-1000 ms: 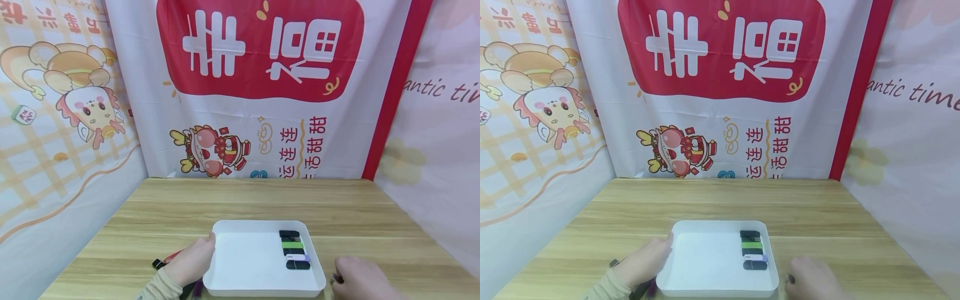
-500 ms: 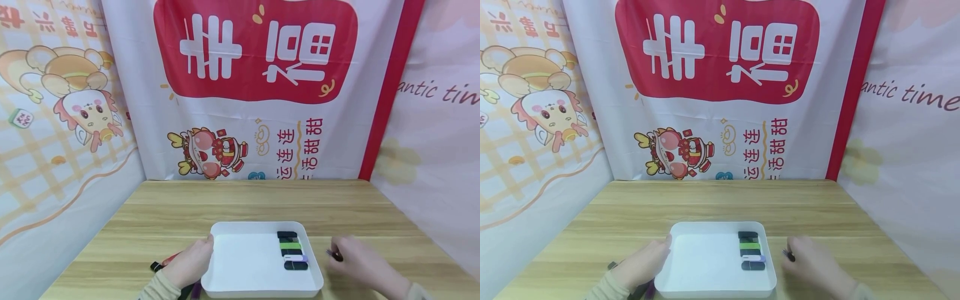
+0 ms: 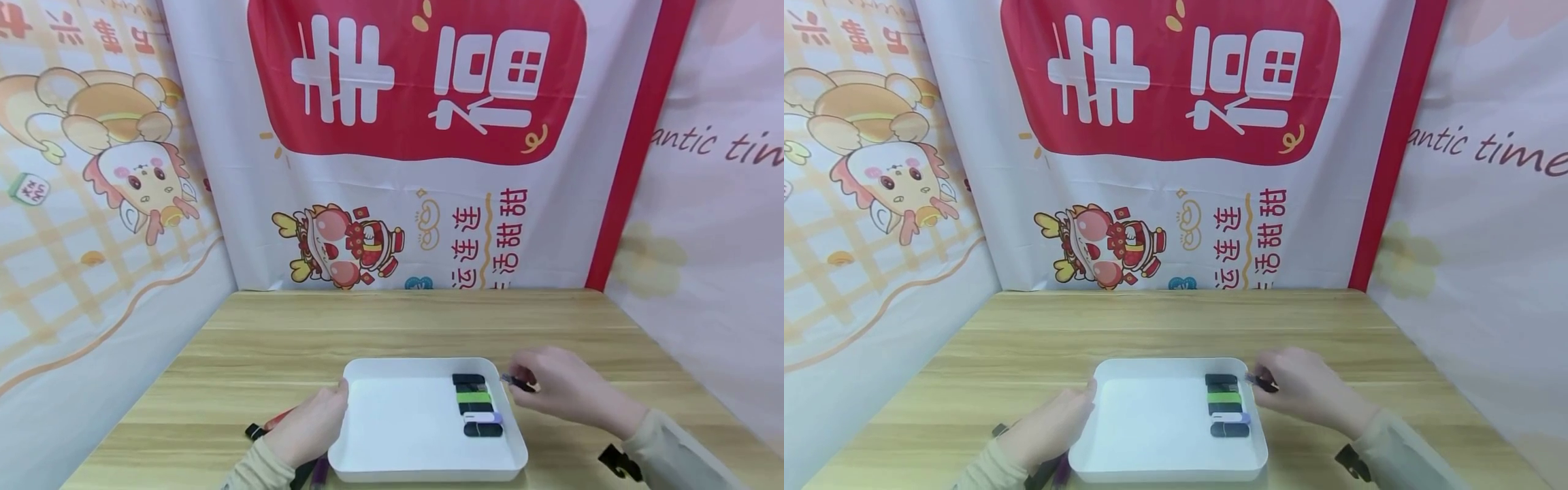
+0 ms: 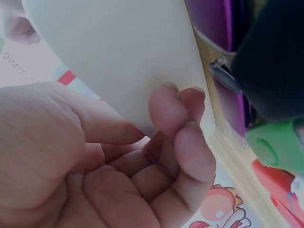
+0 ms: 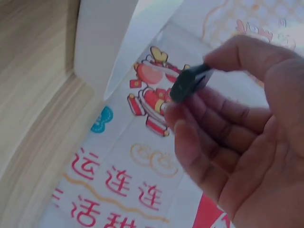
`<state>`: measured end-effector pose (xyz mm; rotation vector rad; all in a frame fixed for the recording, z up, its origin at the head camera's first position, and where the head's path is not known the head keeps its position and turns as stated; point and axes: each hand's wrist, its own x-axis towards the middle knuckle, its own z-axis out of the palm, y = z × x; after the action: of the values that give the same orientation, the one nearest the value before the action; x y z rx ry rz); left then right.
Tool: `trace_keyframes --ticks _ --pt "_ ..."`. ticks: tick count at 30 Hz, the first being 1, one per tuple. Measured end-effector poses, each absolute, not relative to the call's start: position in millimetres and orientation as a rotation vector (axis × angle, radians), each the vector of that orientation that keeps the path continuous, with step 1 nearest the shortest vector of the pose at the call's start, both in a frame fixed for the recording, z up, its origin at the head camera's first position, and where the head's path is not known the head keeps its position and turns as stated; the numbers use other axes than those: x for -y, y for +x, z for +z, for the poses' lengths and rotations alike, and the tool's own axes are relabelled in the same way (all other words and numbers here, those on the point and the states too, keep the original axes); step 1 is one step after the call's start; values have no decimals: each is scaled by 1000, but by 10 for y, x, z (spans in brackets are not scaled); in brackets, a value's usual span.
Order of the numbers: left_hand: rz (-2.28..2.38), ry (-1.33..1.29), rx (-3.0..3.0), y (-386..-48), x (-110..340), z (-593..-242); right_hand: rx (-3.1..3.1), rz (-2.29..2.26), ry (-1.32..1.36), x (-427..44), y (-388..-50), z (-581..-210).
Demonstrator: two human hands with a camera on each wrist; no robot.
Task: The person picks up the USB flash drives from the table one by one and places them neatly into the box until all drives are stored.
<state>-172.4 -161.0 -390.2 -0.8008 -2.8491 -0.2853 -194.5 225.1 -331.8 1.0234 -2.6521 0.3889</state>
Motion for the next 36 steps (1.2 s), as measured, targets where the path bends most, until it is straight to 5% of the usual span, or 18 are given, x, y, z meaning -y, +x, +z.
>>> trace_keyframes --ticks 13,36 --pt "-275 -825 2805 -1716 1629 -3911 2588 151 1531 -1776 -1920 -3508" --pt "-239 -820 2832 -1714 1615 -3887 2508 -96 1541 -1714 -1877 -3729"
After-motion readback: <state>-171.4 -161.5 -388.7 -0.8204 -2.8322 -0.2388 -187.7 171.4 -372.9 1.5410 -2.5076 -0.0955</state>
